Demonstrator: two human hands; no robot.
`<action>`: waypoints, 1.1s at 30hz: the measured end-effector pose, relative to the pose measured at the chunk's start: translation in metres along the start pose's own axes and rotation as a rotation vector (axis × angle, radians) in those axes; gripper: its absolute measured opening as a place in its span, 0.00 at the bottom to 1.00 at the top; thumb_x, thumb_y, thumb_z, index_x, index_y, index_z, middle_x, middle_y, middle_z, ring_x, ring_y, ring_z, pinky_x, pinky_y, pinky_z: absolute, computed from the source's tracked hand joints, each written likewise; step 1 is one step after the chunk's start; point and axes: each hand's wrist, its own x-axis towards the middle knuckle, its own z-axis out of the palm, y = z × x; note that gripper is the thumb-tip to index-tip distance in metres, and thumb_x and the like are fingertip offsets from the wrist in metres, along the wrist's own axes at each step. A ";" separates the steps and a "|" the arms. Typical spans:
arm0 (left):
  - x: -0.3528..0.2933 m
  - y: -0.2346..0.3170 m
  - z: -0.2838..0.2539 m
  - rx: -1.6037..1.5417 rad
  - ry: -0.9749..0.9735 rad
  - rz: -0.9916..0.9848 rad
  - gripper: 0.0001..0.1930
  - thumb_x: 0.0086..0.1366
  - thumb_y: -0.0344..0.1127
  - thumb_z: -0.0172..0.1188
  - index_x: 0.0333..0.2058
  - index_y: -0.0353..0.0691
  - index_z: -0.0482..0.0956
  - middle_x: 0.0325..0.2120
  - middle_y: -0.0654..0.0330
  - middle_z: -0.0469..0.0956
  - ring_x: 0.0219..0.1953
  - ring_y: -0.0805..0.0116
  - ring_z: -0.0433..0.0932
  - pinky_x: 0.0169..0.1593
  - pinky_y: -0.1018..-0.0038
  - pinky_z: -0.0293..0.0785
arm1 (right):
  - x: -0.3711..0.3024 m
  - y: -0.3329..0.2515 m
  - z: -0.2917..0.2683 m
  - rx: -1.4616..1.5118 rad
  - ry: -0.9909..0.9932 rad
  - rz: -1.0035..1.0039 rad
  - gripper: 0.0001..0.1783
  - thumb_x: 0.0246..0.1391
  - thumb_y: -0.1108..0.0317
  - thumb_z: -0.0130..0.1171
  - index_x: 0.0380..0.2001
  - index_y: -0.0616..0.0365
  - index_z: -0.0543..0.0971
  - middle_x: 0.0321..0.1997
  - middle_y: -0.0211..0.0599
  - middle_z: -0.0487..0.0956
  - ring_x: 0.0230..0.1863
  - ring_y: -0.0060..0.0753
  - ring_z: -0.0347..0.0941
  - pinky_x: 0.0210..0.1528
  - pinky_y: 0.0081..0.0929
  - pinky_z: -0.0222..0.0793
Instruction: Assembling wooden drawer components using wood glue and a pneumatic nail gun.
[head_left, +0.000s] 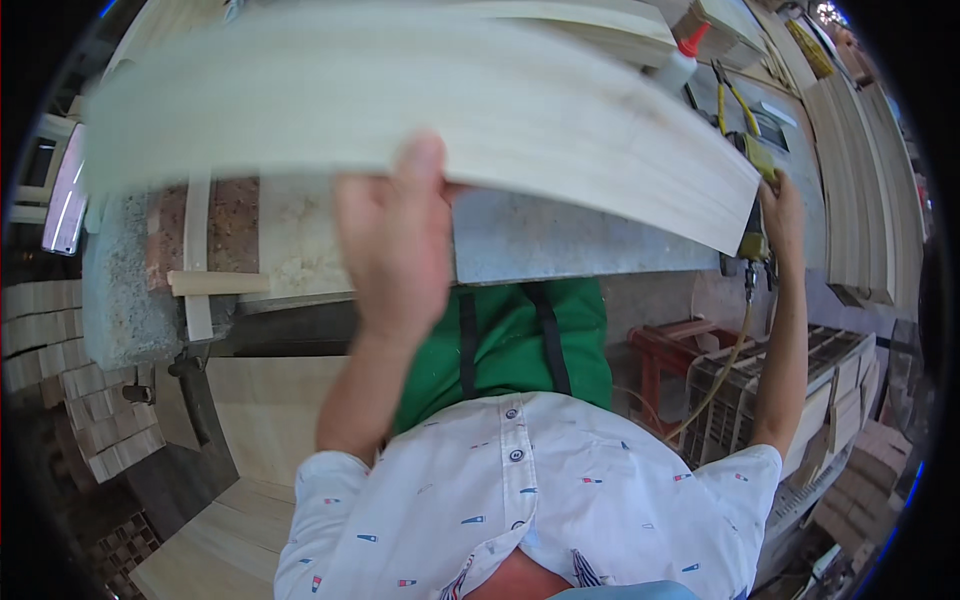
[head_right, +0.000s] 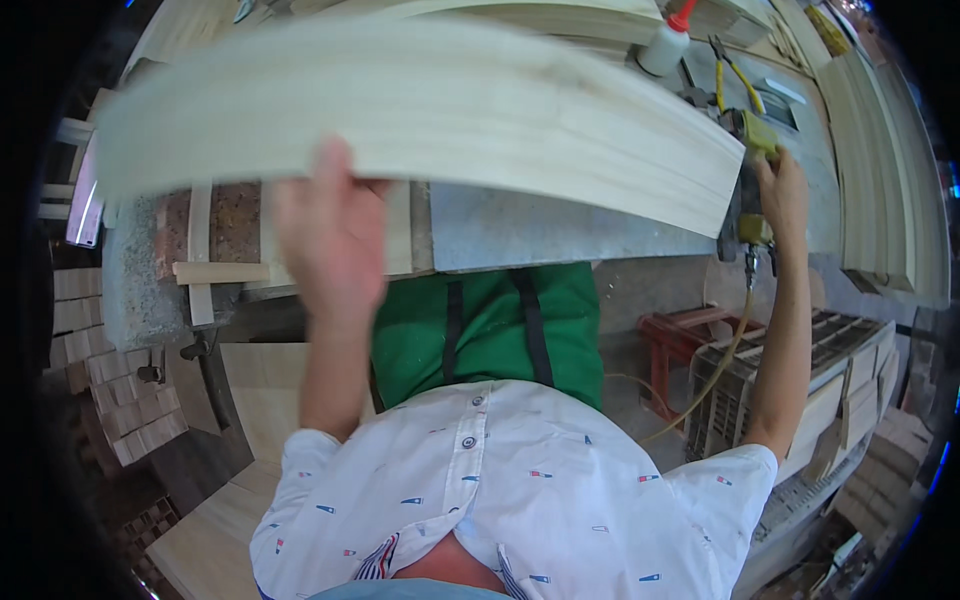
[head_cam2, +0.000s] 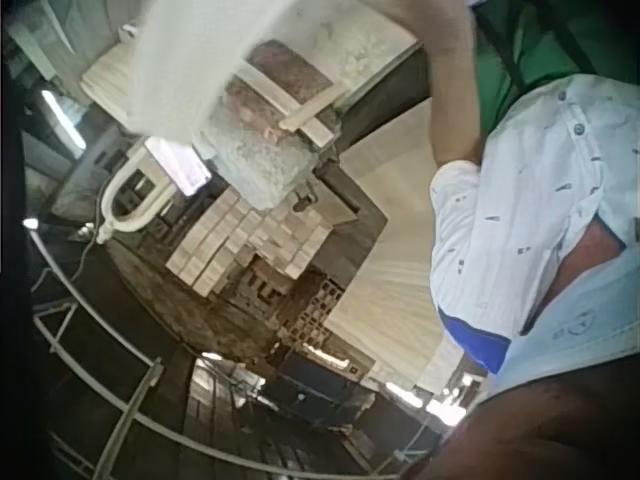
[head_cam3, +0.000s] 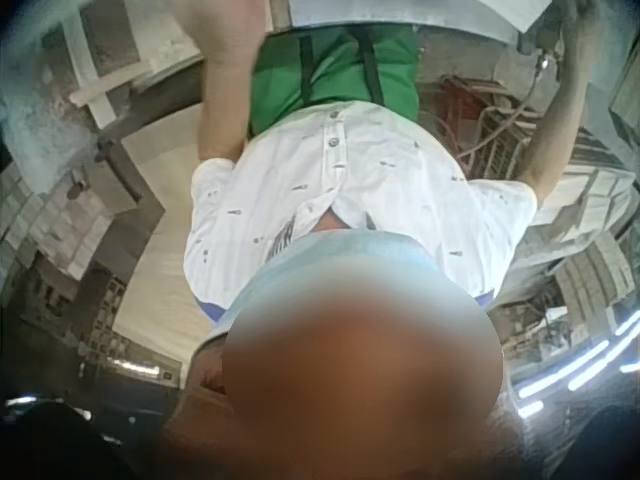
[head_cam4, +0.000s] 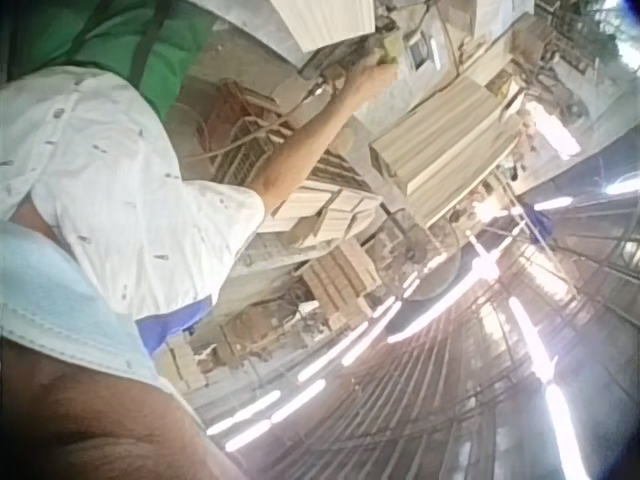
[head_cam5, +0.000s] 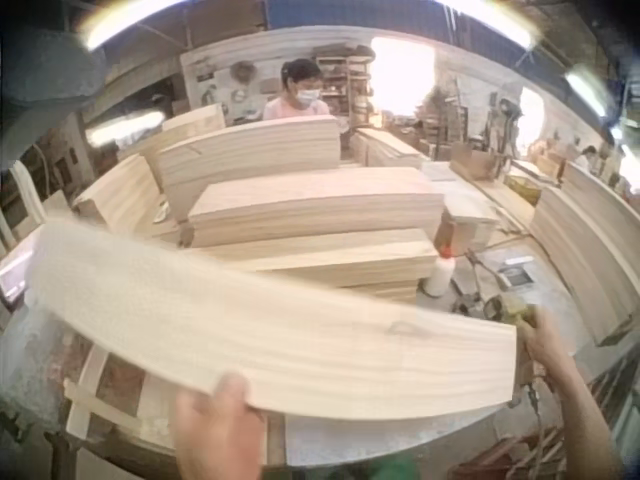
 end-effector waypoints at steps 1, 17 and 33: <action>0.019 0.011 -0.001 0.128 0.011 0.037 0.09 0.64 0.31 0.55 0.37 0.32 0.69 0.34 0.54 0.75 0.38 0.67 0.77 0.43 0.68 0.76 | -0.001 -0.005 -0.010 0.184 0.063 -0.028 0.24 0.53 0.59 0.56 0.49 0.65 0.71 0.40 0.52 0.78 0.43 0.48 0.74 0.46 0.37 0.68; 0.130 0.095 0.018 0.986 -0.216 0.165 0.20 0.64 0.49 0.52 0.39 0.36 0.77 0.24 0.58 0.79 0.23 0.70 0.76 0.33 0.76 0.74 | 0.032 -0.318 0.081 0.164 -0.299 -0.959 0.43 0.36 0.56 0.68 0.58 0.55 0.64 0.62 0.50 0.62 0.61 0.53 0.60 0.60 0.39 0.59; 0.141 0.053 -0.045 1.240 -0.722 0.006 0.26 0.61 0.57 0.53 0.36 0.36 0.81 0.27 0.50 0.80 0.31 0.60 0.78 0.39 0.68 0.73 | -0.067 -0.176 0.007 0.846 -0.666 -0.643 0.52 0.31 0.72 0.60 0.65 0.58 0.53 0.68 0.42 0.54 0.67 0.40 0.52 0.64 0.35 0.53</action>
